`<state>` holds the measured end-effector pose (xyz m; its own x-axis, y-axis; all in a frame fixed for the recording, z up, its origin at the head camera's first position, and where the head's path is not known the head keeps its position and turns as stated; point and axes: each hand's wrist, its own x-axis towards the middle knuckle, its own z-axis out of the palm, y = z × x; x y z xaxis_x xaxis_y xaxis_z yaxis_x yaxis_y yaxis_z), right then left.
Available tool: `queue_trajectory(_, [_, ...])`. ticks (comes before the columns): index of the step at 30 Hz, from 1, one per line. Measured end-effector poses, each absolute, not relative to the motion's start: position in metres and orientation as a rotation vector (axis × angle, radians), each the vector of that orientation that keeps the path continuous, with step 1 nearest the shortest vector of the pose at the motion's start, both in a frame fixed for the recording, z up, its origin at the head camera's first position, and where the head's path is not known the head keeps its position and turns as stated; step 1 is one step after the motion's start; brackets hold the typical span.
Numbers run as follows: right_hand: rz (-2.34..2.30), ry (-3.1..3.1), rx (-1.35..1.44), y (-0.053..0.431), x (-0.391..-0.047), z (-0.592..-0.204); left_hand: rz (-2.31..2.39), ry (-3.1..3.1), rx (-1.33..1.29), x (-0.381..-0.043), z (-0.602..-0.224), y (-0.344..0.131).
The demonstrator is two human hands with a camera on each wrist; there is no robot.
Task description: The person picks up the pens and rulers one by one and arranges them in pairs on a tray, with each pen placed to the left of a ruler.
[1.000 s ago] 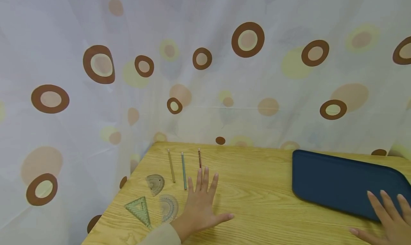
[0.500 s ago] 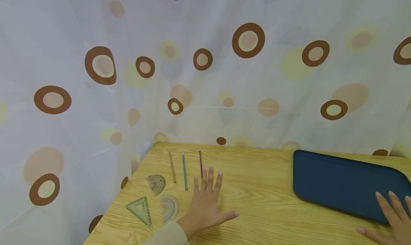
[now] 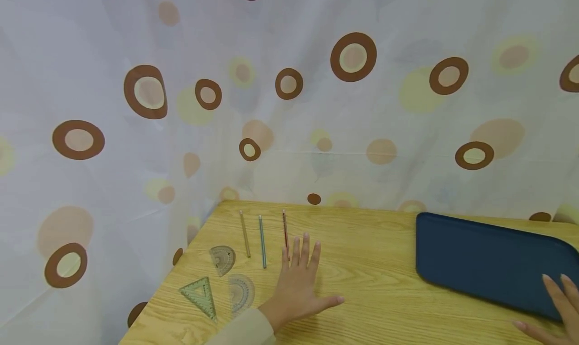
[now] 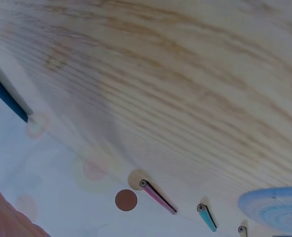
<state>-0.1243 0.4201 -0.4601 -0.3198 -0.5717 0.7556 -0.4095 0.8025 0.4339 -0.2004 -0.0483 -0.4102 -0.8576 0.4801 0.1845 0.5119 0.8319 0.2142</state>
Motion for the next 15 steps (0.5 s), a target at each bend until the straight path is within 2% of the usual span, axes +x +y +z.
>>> queue_trajectory(6, [-0.045, -2.049, 0.682, 0.418, -0.119, -0.465, -0.376, -2.92, -0.804, -0.203, -0.409, -0.041])
queue_trajectory(15, [-0.158, -2.391, 0.44, 0.43, -0.107, -0.467, -0.336, -2.928, -0.766, -0.212, -0.41, -0.03])
